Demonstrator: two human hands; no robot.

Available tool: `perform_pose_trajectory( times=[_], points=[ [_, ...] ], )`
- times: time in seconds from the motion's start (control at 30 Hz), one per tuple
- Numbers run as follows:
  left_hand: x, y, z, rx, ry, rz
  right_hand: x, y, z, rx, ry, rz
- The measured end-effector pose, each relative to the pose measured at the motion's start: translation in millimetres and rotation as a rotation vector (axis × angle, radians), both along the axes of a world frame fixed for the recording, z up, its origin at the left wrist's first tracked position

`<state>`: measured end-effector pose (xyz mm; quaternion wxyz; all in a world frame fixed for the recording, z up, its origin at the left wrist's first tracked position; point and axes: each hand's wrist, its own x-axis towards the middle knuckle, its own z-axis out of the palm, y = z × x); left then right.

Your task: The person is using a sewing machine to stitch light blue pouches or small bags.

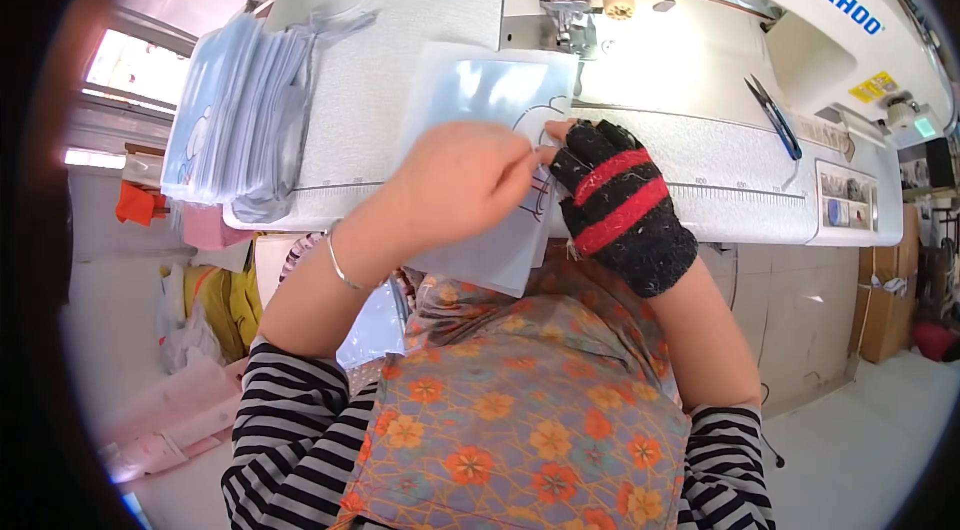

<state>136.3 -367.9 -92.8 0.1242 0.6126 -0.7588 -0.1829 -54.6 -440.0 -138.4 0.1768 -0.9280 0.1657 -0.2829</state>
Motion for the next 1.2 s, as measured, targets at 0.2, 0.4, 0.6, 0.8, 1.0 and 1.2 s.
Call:
perform_pose_trajectory(
  times=[0.2, 0.4, 0.6, 0.8, 1.0, 1.2],
  points=[
    [8.5, -37.9, -30.3, -0.595, -0.051, -0.100, 0.1, -0.2, -1.6, -0.051, 0.021, 0.000],
    [11.4, -36.4, -47.2, -0.674, -0.074, 0.023, 1.3, -2.7, -3.0, 0.000, 0.008, 0.008],
    [17.4, -41.1, -48.8, -0.729, -0.094, -0.053, 3.1, -3.0, -3.0, -0.025, 0.003, -0.006],
    [11.4, -43.6, -46.8, -0.705, -0.121, 0.035, -0.9, -33.5, 1.0, -0.197, 0.068, -0.040],
    [12.7, -68.6, -45.5, -0.736, -0.163, 0.046, 19.1, -88.0, -6.9, -0.272, 0.131, -0.039],
    [13.4, -74.0, -50.0, -0.734, -0.168, 0.059, 19.1, -84.6, -12.0, -0.261, 0.114, -0.071]
  ],
)
